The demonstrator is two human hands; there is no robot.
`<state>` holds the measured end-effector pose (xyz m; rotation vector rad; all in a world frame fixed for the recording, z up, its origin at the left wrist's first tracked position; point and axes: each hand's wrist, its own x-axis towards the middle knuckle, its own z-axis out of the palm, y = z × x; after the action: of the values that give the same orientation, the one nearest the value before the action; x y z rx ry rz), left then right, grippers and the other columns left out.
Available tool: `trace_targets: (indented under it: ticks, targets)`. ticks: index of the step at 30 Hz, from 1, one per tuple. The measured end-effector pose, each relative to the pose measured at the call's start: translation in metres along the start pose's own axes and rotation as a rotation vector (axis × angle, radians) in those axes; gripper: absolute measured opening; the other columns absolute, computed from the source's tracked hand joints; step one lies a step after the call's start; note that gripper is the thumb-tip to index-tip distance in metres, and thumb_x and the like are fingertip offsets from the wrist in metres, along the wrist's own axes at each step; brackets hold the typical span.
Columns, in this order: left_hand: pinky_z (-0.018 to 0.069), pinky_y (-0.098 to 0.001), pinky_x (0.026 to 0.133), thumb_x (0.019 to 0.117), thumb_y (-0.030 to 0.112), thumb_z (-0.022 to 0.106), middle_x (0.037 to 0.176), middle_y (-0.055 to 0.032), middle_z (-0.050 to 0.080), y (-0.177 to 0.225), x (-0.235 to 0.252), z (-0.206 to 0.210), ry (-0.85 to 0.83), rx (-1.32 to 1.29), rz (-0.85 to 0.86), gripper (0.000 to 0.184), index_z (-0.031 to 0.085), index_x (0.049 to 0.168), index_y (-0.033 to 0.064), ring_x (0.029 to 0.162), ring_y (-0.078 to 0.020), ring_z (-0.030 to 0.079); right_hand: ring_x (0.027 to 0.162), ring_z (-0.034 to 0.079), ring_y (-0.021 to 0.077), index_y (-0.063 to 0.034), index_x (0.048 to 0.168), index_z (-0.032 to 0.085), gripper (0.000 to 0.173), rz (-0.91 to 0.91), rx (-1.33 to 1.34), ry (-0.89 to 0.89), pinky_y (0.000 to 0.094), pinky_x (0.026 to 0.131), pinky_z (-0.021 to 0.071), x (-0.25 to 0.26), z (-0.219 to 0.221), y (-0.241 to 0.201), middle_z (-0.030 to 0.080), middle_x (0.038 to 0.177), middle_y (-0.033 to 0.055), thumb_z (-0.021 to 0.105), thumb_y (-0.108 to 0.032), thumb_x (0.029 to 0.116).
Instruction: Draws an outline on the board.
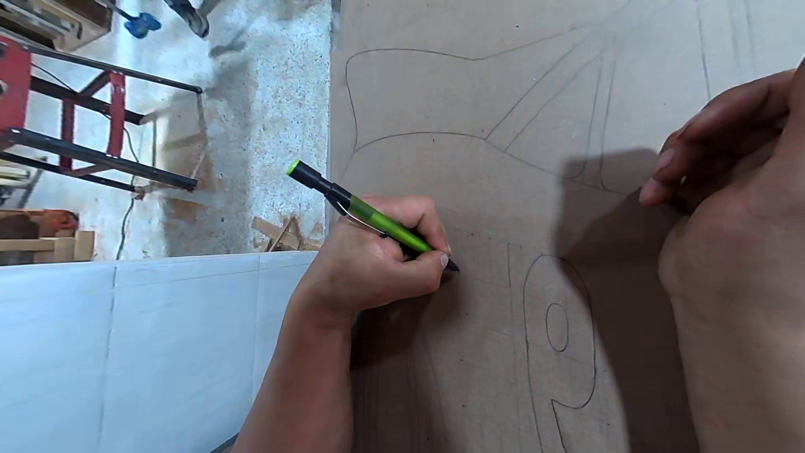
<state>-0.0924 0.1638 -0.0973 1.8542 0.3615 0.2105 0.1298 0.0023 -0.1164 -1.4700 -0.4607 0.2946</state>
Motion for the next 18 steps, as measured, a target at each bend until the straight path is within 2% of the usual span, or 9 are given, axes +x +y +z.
trace_targets:
  ticks: [11, 18]
  targets:
    - [0.0474, -0.0216, 0.049, 0.0808, 0.007, 0.068, 0.072, 0.0003, 0.065, 0.0015, -0.0002, 0.0018, 0.042, 0.037, -0.018, 0.008, 0.065, 0.076, 0.0126, 0.059, -0.0090, 0.059, 0.053, 0.061, 0.0079, -0.0139, 0.086, 0.062, 0.044, -0.002, -0.014, -0.002, 0.0240, 0.046, 0.0551, 0.0000, -0.0007, 0.0002, 0.061, 0.066, -0.0068, 0.033, -0.029, 0.1145]
    - [0.0490, -0.0217, 0.050, 0.0818, 0.010, 0.068, 0.073, 0.0013, 0.066, 0.0020, 0.0006, 0.0036, 0.102, 0.089, -0.007, 0.008, 0.064, 0.077, 0.0140, 0.061, -0.0086, 0.061, 0.053, 0.061, 0.0075, -0.0141, 0.086, 0.062, 0.044, 0.003, -0.020, -0.001, 0.0233, 0.047, 0.0548, -0.0002, -0.0009, 0.0000, 0.062, 0.066, -0.0068, 0.033, -0.029, 0.1144]
